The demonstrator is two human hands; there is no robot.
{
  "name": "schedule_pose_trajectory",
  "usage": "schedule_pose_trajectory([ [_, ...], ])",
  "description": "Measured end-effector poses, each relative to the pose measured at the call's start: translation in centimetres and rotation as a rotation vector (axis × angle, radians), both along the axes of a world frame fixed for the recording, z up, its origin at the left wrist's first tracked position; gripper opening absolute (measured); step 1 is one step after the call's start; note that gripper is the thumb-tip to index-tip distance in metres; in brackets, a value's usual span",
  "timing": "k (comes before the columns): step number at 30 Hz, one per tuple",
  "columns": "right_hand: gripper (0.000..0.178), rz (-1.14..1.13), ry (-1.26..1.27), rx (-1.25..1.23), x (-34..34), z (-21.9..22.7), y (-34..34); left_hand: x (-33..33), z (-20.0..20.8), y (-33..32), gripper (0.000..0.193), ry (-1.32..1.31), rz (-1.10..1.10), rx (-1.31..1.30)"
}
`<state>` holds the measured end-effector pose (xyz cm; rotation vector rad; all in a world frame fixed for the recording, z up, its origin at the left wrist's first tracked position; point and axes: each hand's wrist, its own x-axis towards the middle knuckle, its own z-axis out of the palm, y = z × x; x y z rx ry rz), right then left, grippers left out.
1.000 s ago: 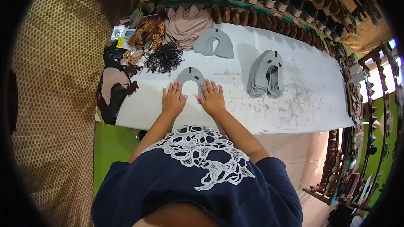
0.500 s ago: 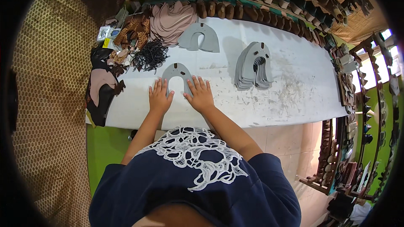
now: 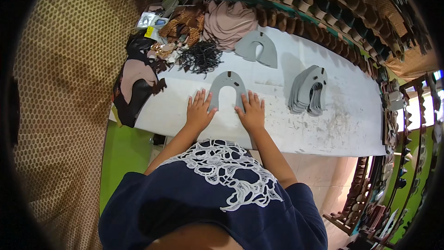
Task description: Assembling shoe upper components on a workbench.
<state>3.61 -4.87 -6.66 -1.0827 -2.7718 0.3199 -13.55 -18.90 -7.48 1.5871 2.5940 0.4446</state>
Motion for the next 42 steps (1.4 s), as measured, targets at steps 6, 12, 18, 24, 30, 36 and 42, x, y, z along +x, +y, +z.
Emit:
schedule_pose_trajectory([
  [6, 0.041, -0.097, 0.148, 0.012, -2.9, 0.6, -2.1, -3.5, 0.4, -3.2, 0.063, -0.026, -0.006, -0.015],
  [12, 0.029, 0.163, 0.237, -0.023, -11.1, 1.8, -5.8, -7.6, 0.5, -7.3, 0.063, -0.001, 0.024, -0.053],
  [18, 0.020, 0.308, 0.275, -0.070, -19.4, 1.8, -8.9, -10.4, 0.4, -10.4, 0.062, -0.015, -0.009, -0.016],
  [24, 0.027, 0.353, 0.222, 0.011, -25.2, 2.2, -10.4, -11.1, 1.1, -11.2, 0.042, -0.053, -0.081, 0.042],
  [30, 0.024, 0.344, 0.166, 0.095, -26.4, 1.1, -10.6, -11.2, 1.0, -11.4, 0.042, -0.077, -0.094, 0.144],
  [36, 0.012, 0.269, 0.213, 0.155, -25.3, 2.1, -10.4, -11.6, 1.9, -11.3, 0.040, -0.150, -0.105, 0.098],
  [42, 0.007, 0.295, 0.330, 0.206, -21.7, 4.3, -10.4, -12.4, 2.3, -9.7, 0.026, -0.501, 0.044, 0.504],
])
